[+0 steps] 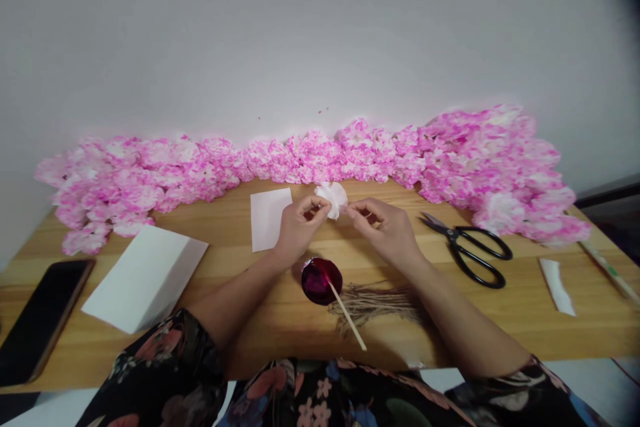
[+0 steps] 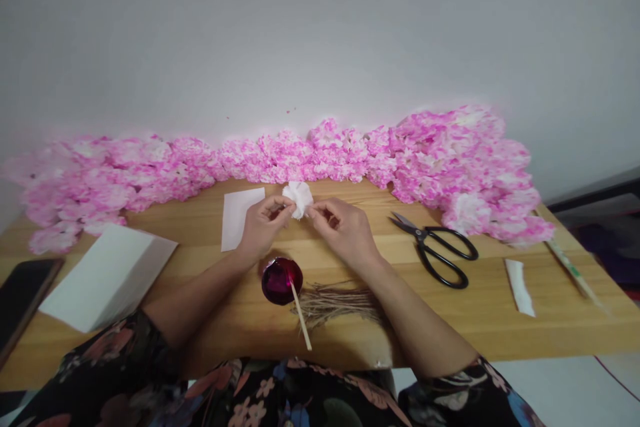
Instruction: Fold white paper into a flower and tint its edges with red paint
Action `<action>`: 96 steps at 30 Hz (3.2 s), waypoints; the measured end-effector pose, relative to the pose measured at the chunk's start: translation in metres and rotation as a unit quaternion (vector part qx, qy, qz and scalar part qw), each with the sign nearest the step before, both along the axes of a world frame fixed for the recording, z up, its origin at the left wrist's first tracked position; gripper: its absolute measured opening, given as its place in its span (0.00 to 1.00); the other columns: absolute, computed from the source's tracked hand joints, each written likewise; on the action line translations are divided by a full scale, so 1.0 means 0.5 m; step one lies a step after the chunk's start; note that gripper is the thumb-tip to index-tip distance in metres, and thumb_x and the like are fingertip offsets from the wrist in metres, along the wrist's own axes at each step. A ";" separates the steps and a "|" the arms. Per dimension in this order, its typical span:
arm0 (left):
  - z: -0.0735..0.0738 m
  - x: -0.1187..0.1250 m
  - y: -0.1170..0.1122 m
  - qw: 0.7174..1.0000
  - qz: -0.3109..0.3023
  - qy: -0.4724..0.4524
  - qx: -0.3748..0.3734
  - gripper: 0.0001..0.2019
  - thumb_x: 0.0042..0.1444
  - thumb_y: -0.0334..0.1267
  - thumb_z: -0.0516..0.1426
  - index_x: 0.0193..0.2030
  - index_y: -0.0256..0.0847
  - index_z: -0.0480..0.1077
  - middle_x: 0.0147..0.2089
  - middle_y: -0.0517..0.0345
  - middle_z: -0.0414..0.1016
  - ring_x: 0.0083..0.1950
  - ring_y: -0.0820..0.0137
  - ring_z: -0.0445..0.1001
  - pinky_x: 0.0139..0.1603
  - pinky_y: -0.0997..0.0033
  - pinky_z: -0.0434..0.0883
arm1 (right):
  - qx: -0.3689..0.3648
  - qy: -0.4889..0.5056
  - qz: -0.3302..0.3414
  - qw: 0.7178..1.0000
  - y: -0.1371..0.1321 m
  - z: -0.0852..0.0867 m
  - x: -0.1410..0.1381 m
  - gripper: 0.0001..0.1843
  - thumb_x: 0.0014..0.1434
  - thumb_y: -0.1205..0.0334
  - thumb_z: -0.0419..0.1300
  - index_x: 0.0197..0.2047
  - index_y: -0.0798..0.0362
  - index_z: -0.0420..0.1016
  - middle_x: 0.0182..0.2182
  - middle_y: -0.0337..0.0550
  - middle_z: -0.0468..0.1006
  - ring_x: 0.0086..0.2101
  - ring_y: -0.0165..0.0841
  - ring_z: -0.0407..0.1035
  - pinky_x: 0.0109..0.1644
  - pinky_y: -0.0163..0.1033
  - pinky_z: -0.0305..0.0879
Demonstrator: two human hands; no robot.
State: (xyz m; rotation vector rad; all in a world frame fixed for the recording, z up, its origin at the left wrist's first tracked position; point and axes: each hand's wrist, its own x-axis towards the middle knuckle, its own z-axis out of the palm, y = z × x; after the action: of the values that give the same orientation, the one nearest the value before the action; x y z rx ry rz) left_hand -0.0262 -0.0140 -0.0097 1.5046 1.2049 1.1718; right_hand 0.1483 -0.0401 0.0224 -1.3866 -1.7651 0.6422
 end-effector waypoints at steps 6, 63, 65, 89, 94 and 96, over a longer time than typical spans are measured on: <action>0.006 0.002 -0.006 0.999 0.004 0.027 0.037 0.05 0.54 0.37 0.59 0.33 0.39 0.75 0.30 0.61 0.77 0.28 0.77 0.70 0.31 0.78 0.66 | 0.063 -0.121 0.051 0.989 -0.008 0.001 -0.004 0.07 0.60 0.59 0.58 0.34 0.53 0.73 0.29 0.42 0.76 0.30 0.32 0.68 0.34 0.37 0.62; 0.011 -0.003 0.003 0.998 -0.058 0.004 0.019 0.06 0.55 0.38 0.58 0.33 0.37 0.73 0.32 0.57 0.76 0.32 0.74 0.71 0.34 0.76 0.67 | 0.125 -0.078 0.040 0.988 -0.001 -0.001 0.001 0.08 0.60 0.68 0.56 0.40 0.52 0.76 0.31 0.42 0.78 0.30 0.32 0.70 0.30 0.35 0.64; 0.011 -0.004 0.003 0.998 -0.060 0.006 0.018 0.06 0.55 0.38 0.58 0.33 0.37 0.73 0.31 0.58 0.76 0.31 0.74 0.71 0.34 0.77 0.67 | 0.127 -0.082 0.043 0.988 0.000 -0.002 0.001 0.07 0.60 0.67 0.57 0.39 0.52 0.75 0.31 0.43 0.78 0.30 0.32 0.69 0.30 0.35 0.64; 0.009 -0.002 0.002 0.995 -0.097 0.010 0.007 0.06 0.54 0.38 0.60 0.33 0.37 0.74 0.33 0.56 0.78 0.35 0.72 0.74 0.39 0.73 0.70 | 0.140 -0.084 0.051 0.985 0.001 -0.007 0.000 0.10 0.62 0.67 0.55 0.42 0.51 0.78 0.35 0.46 0.80 0.35 0.36 0.73 0.39 0.40 0.68; 0.009 -0.001 0.001 0.997 -0.073 0.000 0.008 0.06 0.53 0.38 0.60 0.34 0.37 0.74 0.34 0.55 0.78 0.36 0.71 0.75 0.41 0.73 0.71 | 0.156 -0.088 0.065 0.982 -0.002 -0.010 -0.004 0.13 0.62 0.68 0.55 0.46 0.51 0.78 0.37 0.47 0.81 0.38 0.36 0.74 0.42 0.42 0.70; 0.010 -0.001 0.001 0.998 -0.067 0.002 0.007 0.05 0.54 0.37 0.60 0.33 0.37 0.73 0.33 0.56 0.78 0.35 0.72 0.75 0.40 0.73 0.71 | 0.153 -0.090 0.068 0.982 -0.003 -0.011 -0.005 0.14 0.62 0.68 0.54 0.47 0.50 0.78 0.37 0.47 0.81 0.38 0.36 0.74 0.42 0.42 0.70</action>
State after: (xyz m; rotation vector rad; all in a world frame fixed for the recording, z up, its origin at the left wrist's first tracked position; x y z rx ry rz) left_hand -0.0264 -0.0137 -0.0049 1.5738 1.0822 1.0914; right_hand 0.1457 -0.0414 0.0169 -1.1486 -2.0174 0.3048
